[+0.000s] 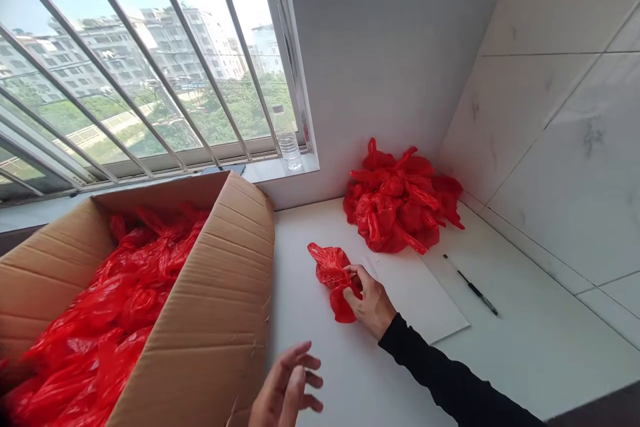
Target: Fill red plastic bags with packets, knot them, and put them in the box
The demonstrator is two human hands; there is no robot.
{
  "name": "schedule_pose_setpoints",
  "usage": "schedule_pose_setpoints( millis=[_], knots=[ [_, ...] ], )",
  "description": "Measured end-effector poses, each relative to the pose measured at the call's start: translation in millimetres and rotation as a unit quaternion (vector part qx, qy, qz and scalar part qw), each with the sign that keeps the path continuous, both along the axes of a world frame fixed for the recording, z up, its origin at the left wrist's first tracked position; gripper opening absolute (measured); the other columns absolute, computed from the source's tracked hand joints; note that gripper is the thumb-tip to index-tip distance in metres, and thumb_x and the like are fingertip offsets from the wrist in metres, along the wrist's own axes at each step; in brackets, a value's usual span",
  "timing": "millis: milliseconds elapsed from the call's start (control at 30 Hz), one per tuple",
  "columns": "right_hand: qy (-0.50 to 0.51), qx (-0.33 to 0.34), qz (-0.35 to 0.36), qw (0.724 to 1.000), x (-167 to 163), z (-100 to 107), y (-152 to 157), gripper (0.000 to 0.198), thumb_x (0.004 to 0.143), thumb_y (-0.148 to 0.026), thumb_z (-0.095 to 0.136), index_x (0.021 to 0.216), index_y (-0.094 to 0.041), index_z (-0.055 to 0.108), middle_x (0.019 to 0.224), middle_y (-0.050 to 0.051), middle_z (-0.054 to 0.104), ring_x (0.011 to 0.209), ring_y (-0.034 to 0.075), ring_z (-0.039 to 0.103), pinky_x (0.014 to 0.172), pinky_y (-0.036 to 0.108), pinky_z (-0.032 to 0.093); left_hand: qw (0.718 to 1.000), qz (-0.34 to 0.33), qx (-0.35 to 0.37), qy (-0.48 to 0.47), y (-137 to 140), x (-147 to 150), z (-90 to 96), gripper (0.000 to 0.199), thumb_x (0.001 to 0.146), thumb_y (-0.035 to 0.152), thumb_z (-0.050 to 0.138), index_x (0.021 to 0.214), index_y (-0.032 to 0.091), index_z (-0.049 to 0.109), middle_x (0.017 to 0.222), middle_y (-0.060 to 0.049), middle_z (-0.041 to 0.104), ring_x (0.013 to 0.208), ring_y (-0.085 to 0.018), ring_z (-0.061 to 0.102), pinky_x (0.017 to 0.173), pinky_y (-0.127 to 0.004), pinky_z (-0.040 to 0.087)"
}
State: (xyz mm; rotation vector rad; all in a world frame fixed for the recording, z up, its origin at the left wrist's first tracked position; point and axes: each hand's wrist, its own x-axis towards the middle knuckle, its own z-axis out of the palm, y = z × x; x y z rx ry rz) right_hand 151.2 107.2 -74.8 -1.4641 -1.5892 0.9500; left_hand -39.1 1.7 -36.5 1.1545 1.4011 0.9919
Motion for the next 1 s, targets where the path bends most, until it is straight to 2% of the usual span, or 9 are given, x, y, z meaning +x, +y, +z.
schedule_pose_setpoints(
  millis=[100, 167, 267, 367, 433, 533, 667, 833, 1000],
  knots=[
    [0.079, -0.063, 0.118, 0.988, 4.7, 17.5, -61.5, 0.04, 0.095, -0.035, 0.049, 0.134, -0.026, 0.047, 0.113, 0.004, 0.07, 0.1, 0.018, 0.067, 0.084, 0.032, 0.057, 0.999, 0.027, 0.027, 0.01, 11.2, 30.8, -25.4, 0.055, 0.093, 0.06, 0.049, 0.129, 0.019, 0.056, 0.122, -0.015, 0.065, 0.105, -0.026, 0.067, 0.081, -0.037, 0.059],
    [0.095, -0.093, 0.179, 0.975, 12.2, 25.7, -76.6, 0.039, 0.097, -0.037, 0.048, 0.134, -0.027, 0.051, 0.11, 0.004, 0.071, 0.101, 0.019, 0.068, 0.085, 0.033, 0.058, 0.998, 0.027, 0.042, 0.042, 15.7, 40.1, -39.4, 0.052, 0.091, 0.05, 0.057, 0.131, 0.018, 0.054, 0.127, -0.016, 0.064, 0.112, -0.026, 0.065, 0.089, -0.039, 0.056],
    [0.008, -0.043, 0.096, 0.994, 26.1, 24.0, -58.8, 0.036, 0.098, -0.043, 0.044, 0.122, -0.023, 0.062, 0.099, 0.006, 0.07, 0.088, 0.021, 0.067, 0.073, 0.035, 0.057, 0.995, 0.014, 0.058, 0.081, 12.3, 39.5, -49.9, 0.04, 0.092, 0.033, 0.057, 0.129, 0.018, 0.056, 0.126, -0.014, 0.064, 0.113, -0.025, 0.063, 0.094, -0.041, 0.053],
    [-0.042, 0.012, 0.015, 0.999, 31.6, 10.8, -19.5, 0.046, 0.092, -0.055, 0.051, 0.12, -0.02, 0.063, 0.105, 0.01, 0.063, 0.093, 0.025, 0.061, 0.084, 0.044, 0.053, 0.989, -0.016, 0.091, 0.119, 3.7, 35.5, -48.9, 0.037, 0.093, 0.02, 0.045, 0.126, 0.023, 0.062, 0.124, -0.011, 0.064, 0.114, -0.024, 0.061, 0.096, -0.04, 0.051],
    [-0.048, 0.021, 0.009, 0.999, 28.3, 2.6, 1.9, 0.052, 0.086, -0.06, 0.059, 0.119, -0.02, 0.064, 0.104, 0.01, 0.061, 0.097, 0.027, 0.058, 0.094, 0.049, 0.048, 0.984, -0.032, 0.11, 0.139, -1.5, 35.5, -46.6, 0.041, 0.093, 0.016, 0.042, 0.126, 0.026, 0.064, 0.125, -0.01, 0.061, 0.117, -0.024, 0.058, 0.098, -0.041, 0.049],
    [-0.039, 0.021, 0.025, 0.999, 20.0, -3.1, 17.3, 0.042, 0.086, -0.057, 0.059, 0.103, -0.02, 0.068, 0.09, 0.006, 0.06, 0.085, 0.022, 0.057, 0.086, 0.044, 0.048, 0.965, 0.001, 0.127, 0.23, -9.2, 36.0, -48.2, 0.048, 0.09, 0.02, 0.051, 0.137, 0.027, 0.056, 0.134, -0.013, 0.051, 0.121, -0.03, 0.053, 0.099, -0.05, 0.046],
    [0.004, 0.012, 0.039, 0.999, 19.8, -1.1, 19.8, 0.032, 0.091, -0.051, 0.053, 0.088, -0.021, 0.065, 0.079, 0.001, 0.061, 0.072, 0.017, 0.055, 0.073, 0.035, 0.048, 0.913, 0.025, 0.143, 0.382, -23.2, 28.4, -61.3, 0.053, 0.094, 0.02, 0.047, 0.146, 0.022, 0.042, 0.109, -0.012, 0.063, 0.097, -0.029, 0.062, 0.084, -0.048, 0.05],
    [0.057, 0.001, 0.008, 0.998, 35.5, -0.7, 23.5, 0.033, 0.092, -0.051, 0.052, 0.087, -0.021, 0.063, 0.079, 0.001, 0.063, 0.072, 0.017, 0.057, 0.071, 0.032, 0.048, 0.942, 0.028, 0.085, 0.323, -47.2, 16.9, -78.4, 0.045, 0.103, 0.035, 0.035, 0.146, 0.024, 0.04, 0.087, -0.004, 0.068, 0.074, -0.024, 0.066, 0.07, -0.036, 0.05],
    [0.089, -0.01, -0.03, 0.996, 45.7, -6.6, 23.5, 0.033, 0.09, -0.051, 0.054, 0.087, -0.019, 0.06, 0.08, 0.002, 0.063, 0.071, 0.016, 0.056, 0.07, 0.032, 0.047, 0.951, 0.083, 0.107, 0.277, -60.9, 13.1, -83.5, 0.042, 0.101, 0.043, 0.038, 0.134, 0.025, 0.056, 0.08, -0.004, 0.068, 0.071, -0.024, 0.066, 0.068, -0.035, 0.051]
  ],
)
